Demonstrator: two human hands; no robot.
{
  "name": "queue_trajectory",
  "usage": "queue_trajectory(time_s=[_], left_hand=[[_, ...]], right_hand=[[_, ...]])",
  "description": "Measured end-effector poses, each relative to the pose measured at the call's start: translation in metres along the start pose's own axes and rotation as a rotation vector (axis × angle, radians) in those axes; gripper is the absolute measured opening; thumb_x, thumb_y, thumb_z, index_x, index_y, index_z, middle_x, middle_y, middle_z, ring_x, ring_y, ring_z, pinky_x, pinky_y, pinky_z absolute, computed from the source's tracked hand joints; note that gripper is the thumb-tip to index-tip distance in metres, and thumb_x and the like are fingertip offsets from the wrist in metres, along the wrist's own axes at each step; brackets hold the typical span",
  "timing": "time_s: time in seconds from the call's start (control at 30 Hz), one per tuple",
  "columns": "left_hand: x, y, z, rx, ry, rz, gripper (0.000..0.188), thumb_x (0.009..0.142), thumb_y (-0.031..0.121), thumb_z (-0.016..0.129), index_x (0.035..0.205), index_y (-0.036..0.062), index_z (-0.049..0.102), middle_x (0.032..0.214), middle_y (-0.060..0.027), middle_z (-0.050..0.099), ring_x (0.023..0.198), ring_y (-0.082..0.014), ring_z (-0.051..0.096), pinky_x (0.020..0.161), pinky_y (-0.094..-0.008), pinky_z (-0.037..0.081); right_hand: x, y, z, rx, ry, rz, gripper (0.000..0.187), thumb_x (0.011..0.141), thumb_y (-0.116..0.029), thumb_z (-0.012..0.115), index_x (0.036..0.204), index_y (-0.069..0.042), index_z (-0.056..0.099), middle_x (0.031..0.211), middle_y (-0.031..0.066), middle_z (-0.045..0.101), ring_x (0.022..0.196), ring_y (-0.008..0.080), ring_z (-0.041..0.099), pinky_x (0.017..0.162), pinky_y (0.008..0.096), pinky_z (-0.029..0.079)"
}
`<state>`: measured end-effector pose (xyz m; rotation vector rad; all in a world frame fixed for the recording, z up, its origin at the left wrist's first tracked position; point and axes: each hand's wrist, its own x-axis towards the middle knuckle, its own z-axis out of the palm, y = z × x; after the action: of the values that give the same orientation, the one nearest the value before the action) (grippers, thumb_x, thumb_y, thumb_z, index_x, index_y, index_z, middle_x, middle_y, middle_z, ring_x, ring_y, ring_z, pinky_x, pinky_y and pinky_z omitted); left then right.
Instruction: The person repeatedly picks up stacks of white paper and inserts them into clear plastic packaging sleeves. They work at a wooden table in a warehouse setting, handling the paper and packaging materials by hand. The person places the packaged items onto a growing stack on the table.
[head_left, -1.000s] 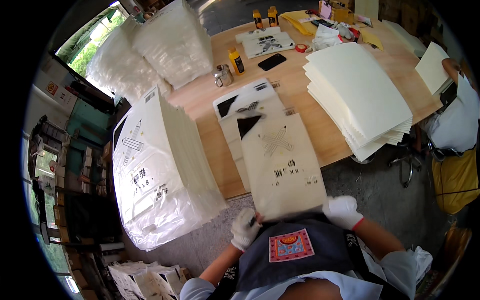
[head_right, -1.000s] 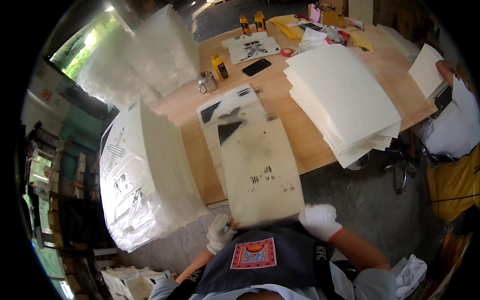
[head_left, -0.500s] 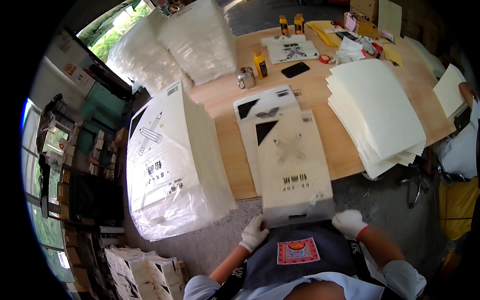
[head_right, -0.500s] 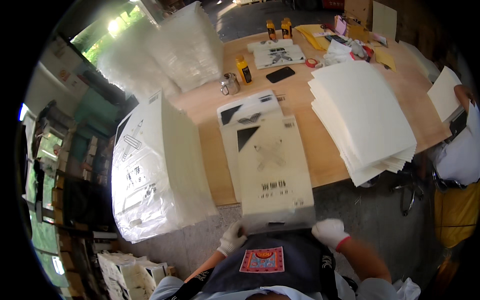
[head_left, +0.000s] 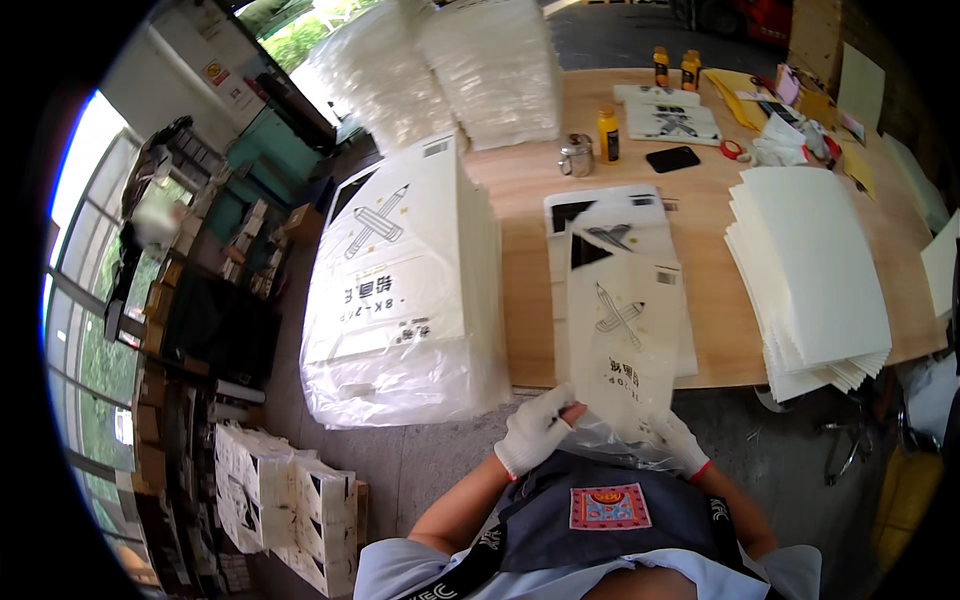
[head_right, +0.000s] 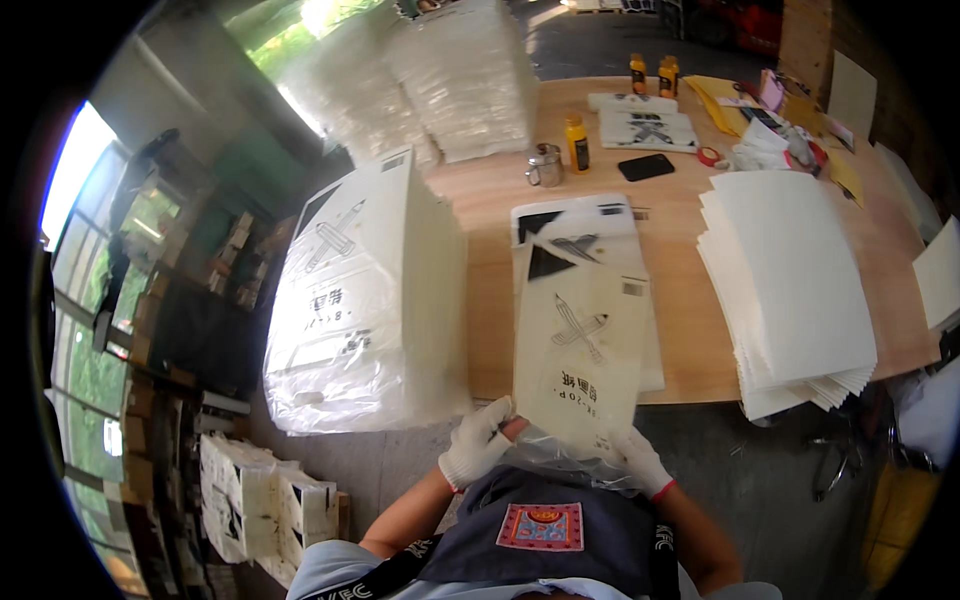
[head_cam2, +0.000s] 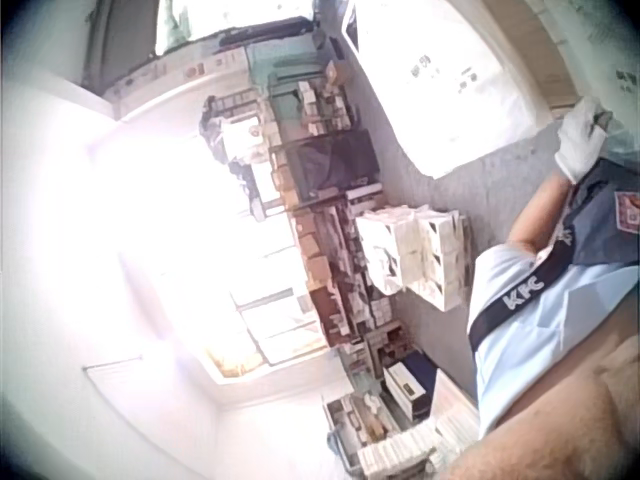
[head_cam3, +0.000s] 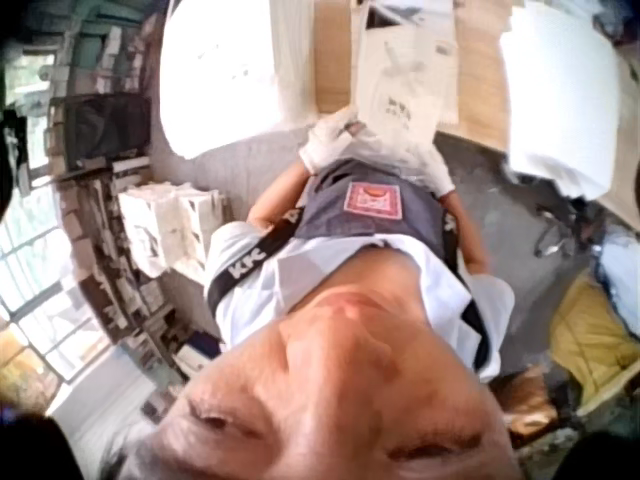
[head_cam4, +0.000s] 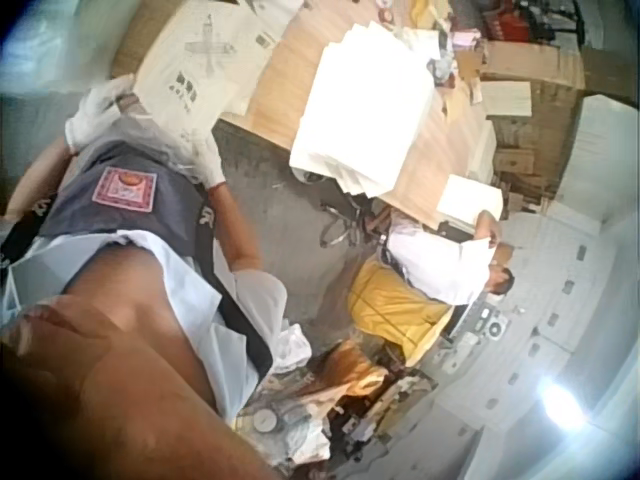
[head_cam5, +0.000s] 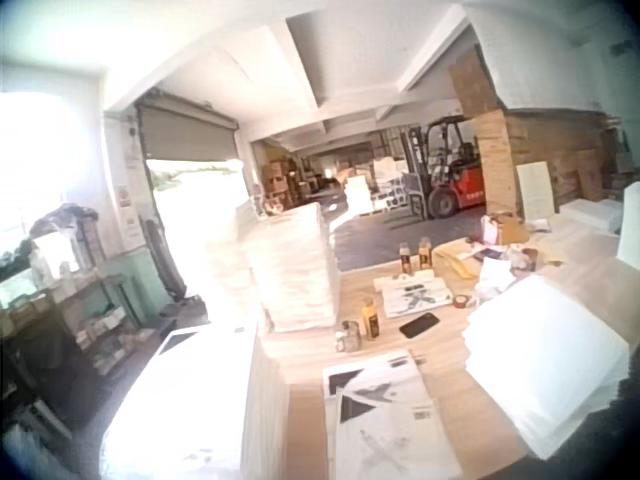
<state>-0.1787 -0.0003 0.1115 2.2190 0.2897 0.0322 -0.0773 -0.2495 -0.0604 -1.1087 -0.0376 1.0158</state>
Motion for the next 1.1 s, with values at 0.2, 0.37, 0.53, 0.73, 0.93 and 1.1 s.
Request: queue_trajectory(time_s=[0.2,0.37,0.53,0.73,0.93,1.1], left_hand=[[-0.048,0.038,-0.101,0.099,0.586,0.410,0.011,0.079,0.013,0.065,0.080,0.0097,0.054,0.067,-0.0030,0.050,0.056,-0.0179,0.049,0.047,-0.0311,0.038],[-0.063,-0.031,-0.221,-0.312,1.164,0.232,0.015,0.095,0.020,0.054,0.086,0.0086,0.050,0.075,0.0086,0.041,0.066,-0.0016,0.037,0.055,-0.0189,0.031],[-0.069,-0.092,-0.230,0.196,1.133,-0.365,0.021,0.089,0.019,0.062,0.103,0.0044,0.058,0.087,-0.0010,0.058,0.080,-0.0084,0.051,0.076,-0.0215,0.041],[-0.047,-0.119,-0.204,-0.109,1.203,0.185,0.030,0.097,0.022,0.050,0.116,-0.0010,0.054,0.131,-0.0142,0.048,0.113,-0.0222,0.051,0.098,-0.0334,0.039],[-0.041,-0.161,-0.204,0.029,1.367,0.362,0.034,0.098,0.025,0.046,0.118,-0.0021,0.053,0.131,-0.0147,0.047,0.120,-0.0242,0.045,0.101,-0.0369,0.038],[-0.026,-0.270,-0.103,0.130,1.283,0.150,0.052,0.091,0.025,0.054,0.136,0.0023,0.040,0.131,-0.0140,0.050,0.101,-0.0234,0.058,0.071,-0.0365,0.055]], right_hand=[[0.065,-0.089,0.110,-0.375,-0.378,-0.318,0.042,0.097,-0.029,0.046,0.124,0.002,0.052,0.113,0.0076,0.060,0.099,0.0139,0.056,0.086,0.0294,0.046],[0.108,-0.185,0.240,-0.472,-0.414,-0.310,0.048,0.092,-0.042,0.053,0.103,0.004,0.060,0.086,0.0068,0.065,0.076,0.0182,0.061,0.069,0.0337,0.049],[0.111,-0.196,0.284,-1.212,-0.126,-0.616,0.052,0.085,-0.051,0.060,0.082,0.001,0.056,0.068,0.0117,0.064,0.062,0.0300,0.063,0.060,0.0404,0.049],[0.117,-0.151,0.305,-1.062,-0.235,-1.421,0.045,0.084,-0.030,0.065,0.121,-0.007,0.055,0.136,0.0232,0.039,0.128,0.0404,0.034,0.104,0.0431,0.034],[0.107,-0.138,0.328,-0.998,-0.247,-1.487,0.040,0.078,-0.027,0.069,0.116,-0.017,0.062,0.133,0.0163,0.046,0.127,0.0421,0.036,0.105,0.0482,0.033],[0.143,-0.025,0.258,-1.396,-0.248,-1.613,0.037,0.077,-0.028,0.065,0.113,-0.018,0.063,0.124,0.0114,0.051,0.116,0.0340,0.046,0.101,0.0595,0.031]])
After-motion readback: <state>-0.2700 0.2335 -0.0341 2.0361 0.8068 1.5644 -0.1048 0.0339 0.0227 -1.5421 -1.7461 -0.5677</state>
